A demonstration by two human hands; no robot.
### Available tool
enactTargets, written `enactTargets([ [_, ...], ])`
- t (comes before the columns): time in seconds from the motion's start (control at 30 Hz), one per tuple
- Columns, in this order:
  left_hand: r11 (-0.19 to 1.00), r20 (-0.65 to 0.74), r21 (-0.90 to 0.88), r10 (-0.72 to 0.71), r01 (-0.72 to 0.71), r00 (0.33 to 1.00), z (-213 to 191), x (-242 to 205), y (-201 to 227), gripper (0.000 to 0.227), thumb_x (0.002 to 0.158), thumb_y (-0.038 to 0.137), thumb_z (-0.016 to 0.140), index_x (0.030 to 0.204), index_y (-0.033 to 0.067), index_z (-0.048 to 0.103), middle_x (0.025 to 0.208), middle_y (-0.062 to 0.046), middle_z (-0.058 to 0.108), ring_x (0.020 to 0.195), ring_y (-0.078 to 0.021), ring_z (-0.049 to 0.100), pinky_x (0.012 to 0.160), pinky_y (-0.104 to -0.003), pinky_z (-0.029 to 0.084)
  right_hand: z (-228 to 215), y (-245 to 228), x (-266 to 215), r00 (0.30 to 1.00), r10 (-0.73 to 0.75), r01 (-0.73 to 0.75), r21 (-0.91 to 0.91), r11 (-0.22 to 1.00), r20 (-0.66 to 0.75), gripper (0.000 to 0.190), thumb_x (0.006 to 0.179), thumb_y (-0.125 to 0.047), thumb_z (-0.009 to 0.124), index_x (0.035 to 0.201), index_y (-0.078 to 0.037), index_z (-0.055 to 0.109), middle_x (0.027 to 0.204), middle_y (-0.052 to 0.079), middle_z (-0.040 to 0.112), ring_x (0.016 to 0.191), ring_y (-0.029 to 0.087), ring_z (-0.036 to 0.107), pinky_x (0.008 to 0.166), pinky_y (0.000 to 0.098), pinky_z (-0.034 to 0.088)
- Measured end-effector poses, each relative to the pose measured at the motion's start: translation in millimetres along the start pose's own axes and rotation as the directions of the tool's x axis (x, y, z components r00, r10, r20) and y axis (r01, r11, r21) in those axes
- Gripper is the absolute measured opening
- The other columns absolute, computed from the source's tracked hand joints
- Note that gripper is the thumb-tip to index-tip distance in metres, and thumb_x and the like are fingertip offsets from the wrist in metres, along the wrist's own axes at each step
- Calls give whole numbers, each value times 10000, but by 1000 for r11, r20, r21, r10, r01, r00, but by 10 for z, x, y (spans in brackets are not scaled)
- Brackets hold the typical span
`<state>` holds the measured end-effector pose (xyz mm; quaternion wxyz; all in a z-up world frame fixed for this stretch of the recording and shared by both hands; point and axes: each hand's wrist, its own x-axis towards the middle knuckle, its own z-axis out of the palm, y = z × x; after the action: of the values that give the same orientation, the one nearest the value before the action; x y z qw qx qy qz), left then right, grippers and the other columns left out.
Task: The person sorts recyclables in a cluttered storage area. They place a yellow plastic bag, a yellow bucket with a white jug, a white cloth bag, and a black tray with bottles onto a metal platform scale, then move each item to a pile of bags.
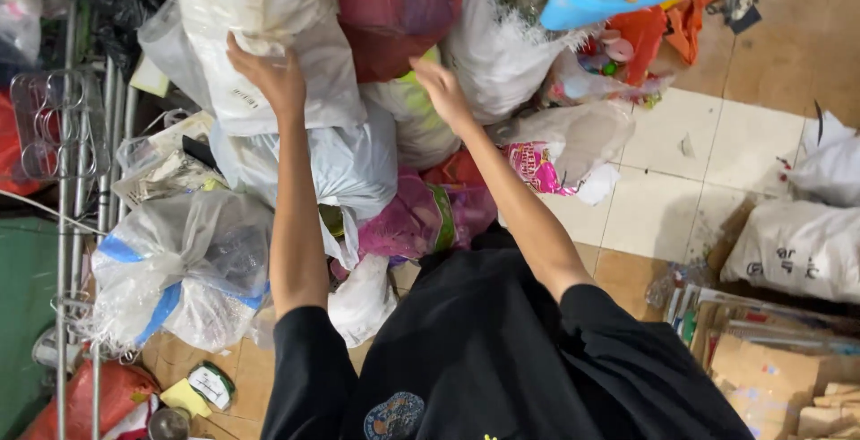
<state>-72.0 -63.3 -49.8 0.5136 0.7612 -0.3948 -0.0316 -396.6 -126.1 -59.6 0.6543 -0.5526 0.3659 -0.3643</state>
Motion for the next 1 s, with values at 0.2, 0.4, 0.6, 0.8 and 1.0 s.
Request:
enactTargets([
  [0.2,997,74,59,47,-51,996,-78,-977,633,925,883,34,805,1604,3,228,1662,-339,70,1564,-504,131,1281,-522,210,-894,949,-1486,945,264,-310,-261,914,-194,384,1007,-230,613,1357,-87,681,1128,97,722,905,138,620,797,284,504],
  [0.4,999,314,-14,52,-50,948,348,-2369,635,857,830,41,800,1535,-10,315,1627,-343,171,1536,-516,209,1276,-516,212,-1641,1412,-2833,816,372,-470,-133,872,-444,283,964,-202,639,1202,-83,736,1039,12,742,870,99,661,660,281,543],
  [0.6,997,501,-76,18,23,865,986,-3728,369,791,824,126,829,1457,-3,373,1571,-364,267,1421,-514,345,1180,-497,346,-2082,1006,-3381,706,439,-533,-8,846,-556,281,973,-222,624,1204,-99,727,1094,21,720,993,116,671,771,328,568],
  [0.8,992,621,-96,-3,80,784,1266,-4132,764,596,810,118,811,1335,53,538,1494,-322,387,1392,-478,406,1153,-491,384,-2765,1177,-3297,692,460,-512,70,856,-557,300,1003,-252,577,1231,-104,705,1196,28,732,1078,169,695,856,362,563],
  [1.0,998,606,-8,-43,59,794,1806,-4289,823,450,830,103,791,1240,51,614,1324,-228,561,1287,-414,519,1182,-492,371,-3510,1159,-2882,759,457,-476,82,875,-464,286,990,-225,625,1230,-91,704,1181,31,731,1077,152,690,859,343,560],
])
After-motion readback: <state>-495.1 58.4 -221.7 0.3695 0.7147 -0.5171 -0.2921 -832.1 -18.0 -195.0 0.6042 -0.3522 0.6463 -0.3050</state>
